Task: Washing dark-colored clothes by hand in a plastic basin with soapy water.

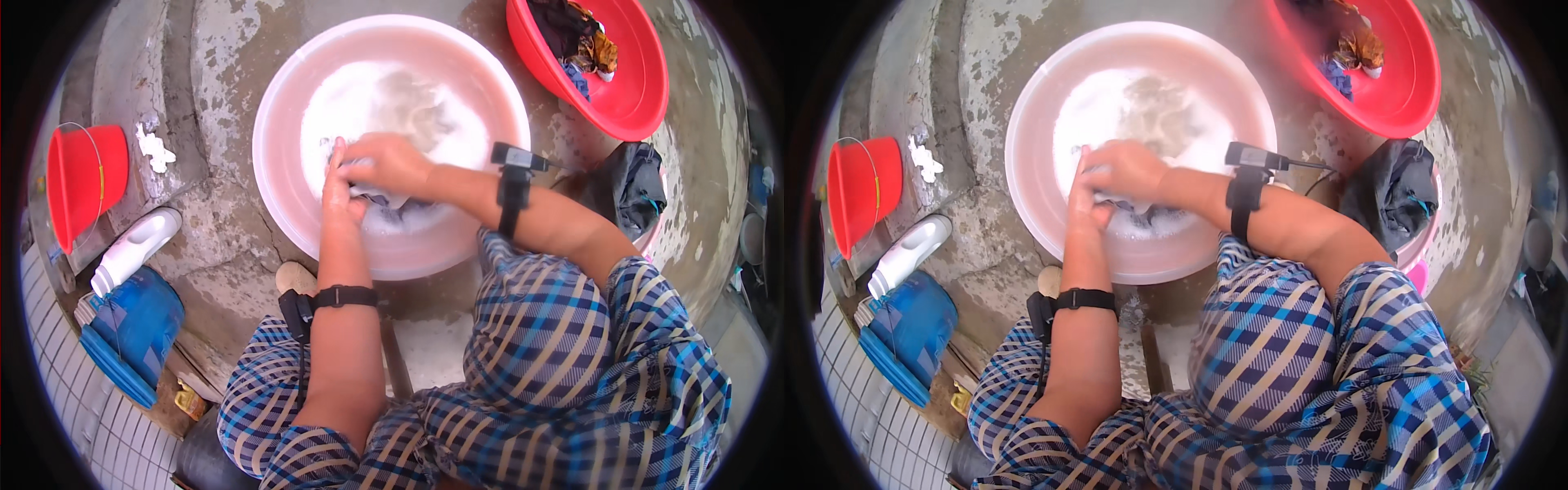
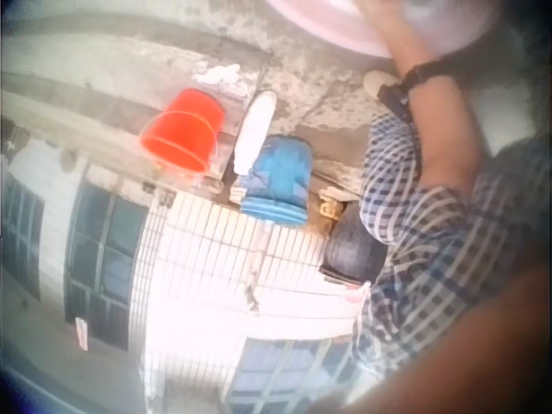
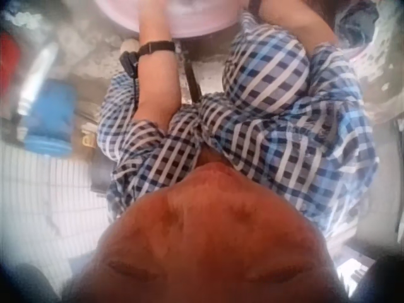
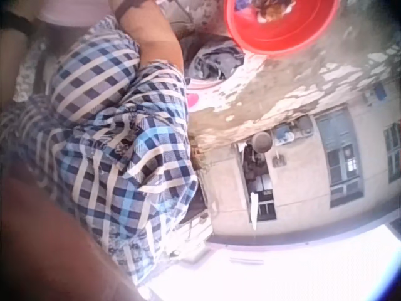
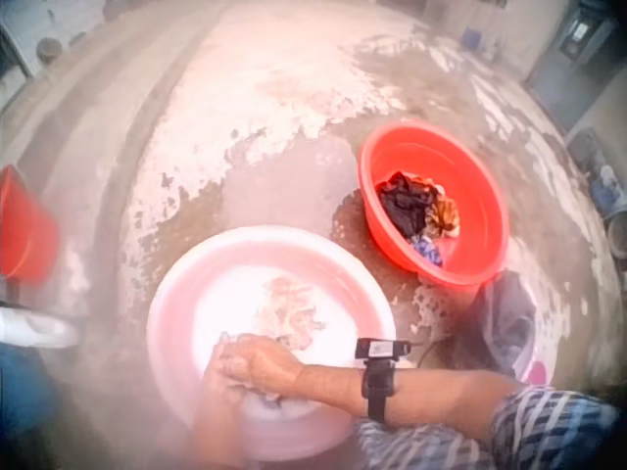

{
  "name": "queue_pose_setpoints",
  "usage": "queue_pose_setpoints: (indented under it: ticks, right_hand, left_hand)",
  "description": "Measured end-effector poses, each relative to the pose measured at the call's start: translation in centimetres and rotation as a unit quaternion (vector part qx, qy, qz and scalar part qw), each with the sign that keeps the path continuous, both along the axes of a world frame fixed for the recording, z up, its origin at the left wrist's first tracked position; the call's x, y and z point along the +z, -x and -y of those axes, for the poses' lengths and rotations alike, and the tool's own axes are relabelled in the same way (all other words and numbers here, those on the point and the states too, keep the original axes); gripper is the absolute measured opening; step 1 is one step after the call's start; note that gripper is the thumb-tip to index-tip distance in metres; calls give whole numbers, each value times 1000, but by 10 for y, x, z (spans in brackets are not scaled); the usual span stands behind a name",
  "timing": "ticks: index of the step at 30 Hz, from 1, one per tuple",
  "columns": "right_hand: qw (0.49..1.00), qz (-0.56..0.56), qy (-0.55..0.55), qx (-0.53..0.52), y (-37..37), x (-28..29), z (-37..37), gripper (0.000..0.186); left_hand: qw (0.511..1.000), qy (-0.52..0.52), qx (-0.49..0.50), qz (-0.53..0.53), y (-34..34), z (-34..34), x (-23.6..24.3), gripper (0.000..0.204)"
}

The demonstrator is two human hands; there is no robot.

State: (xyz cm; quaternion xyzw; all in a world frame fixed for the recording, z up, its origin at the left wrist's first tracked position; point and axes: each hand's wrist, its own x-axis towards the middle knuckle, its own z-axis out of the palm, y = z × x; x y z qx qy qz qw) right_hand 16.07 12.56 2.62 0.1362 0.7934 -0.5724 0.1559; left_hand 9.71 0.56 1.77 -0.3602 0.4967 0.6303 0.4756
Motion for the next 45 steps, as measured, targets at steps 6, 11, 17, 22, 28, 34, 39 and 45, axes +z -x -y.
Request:
queue_pose_setpoints:
  ticks: [6, 11, 17, 22, 28, 34, 39, 45]
  right_hand:
    - [976, 49, -203, -55, 39, -5, -33, 21]
    - [948, -225, -222, -45, 7, 24, 17, 28]
    - [966, -22, -254, -33, 29, -21, -61, 31]
    - [922, -100, -260, -268, 29, -58, -62, 34]
    - [996, -61, -47, -37, -3, -22, 5, 37]
    - [958, -58, -238, -151, 31, -21, -39, 28]
    - [960, -247, -131, -27, 14, 20, 11, 25]
    - [966, -61, -216, -131, 44, -32, -46, 27]
  left_hand:
    - [997, -29, -33, -56, -5, -9, -11, 33]
    - [993, -92, 51, -45, 2, 3, 5, 34]
    - [997, 23, 9, -72, -16, -25, 15, 33]
    - [996, -86, 30, -8, -7, 0, 1, 42]
    - [968, -135, -93, -191, -16, 19, -42, 55]
    - [992, -65, -79, -74, -9, -22, -8, 37]
    - [995, -84, 19, -43, -4, -5, 5, 45]
    - [994, -53, -57, -71, -10, -11, -7, 48]
